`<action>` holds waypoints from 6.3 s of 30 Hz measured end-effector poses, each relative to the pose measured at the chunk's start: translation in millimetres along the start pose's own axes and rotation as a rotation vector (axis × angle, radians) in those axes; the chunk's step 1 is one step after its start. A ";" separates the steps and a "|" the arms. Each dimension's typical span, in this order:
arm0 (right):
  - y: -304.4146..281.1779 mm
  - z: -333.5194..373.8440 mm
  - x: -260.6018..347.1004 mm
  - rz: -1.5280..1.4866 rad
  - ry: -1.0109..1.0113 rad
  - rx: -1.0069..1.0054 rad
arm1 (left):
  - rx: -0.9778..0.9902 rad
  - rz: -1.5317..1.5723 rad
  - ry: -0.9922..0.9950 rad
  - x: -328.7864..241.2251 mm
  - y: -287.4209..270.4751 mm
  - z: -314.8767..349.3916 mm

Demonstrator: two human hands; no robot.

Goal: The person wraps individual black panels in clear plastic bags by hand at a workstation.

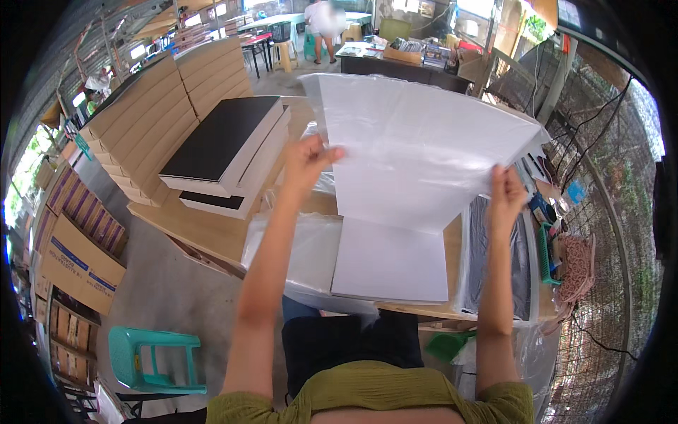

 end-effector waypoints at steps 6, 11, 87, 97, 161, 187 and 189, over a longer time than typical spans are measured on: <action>16.0 22.0 -11.4 -0.044 0.146 0.058 | -0.140 -0.376 0.114 9.6 21.1 53.7; 34.3 71.7 55.6 0.223 -0.082 0.405 | -0.102 -0.442 -0.095 -41.8 9.3 122.8; -40.5 123.0 10.5 0.414 0.066 0.226 | -0.517 -1.667 -0.231 68.5 -161.1 212.9; 215.0 152.4 60.0 0.067 -0.202 0.881 | -0.258 -1.153 -0.061 -0.3 -123.0 171.6; -41.2 208.8 -42.0 0.327 0.695 0.189 | -0.082 -0.596 -0.596 89.1 -14.0 242.0; -41.8 162.5 29.0 -0.498 0.516 -0.139 | -0.106 0.912 -0.702 -9.3 26.3 206.0; -45.4 124.0 62.1 -0.433 0.144 -0.038 | 0.289 0.820 -0.407 -40.8 34.5 177.0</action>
Point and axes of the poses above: each hand's wrist, its own z-axis away from the middle knuckle, its own y-axis out of the palm, x = y × z, the point moved 8 cm from there along -z, towards the middle knuckle, and after that the axes turned 1 degree about -x, right-handed, at the moved point
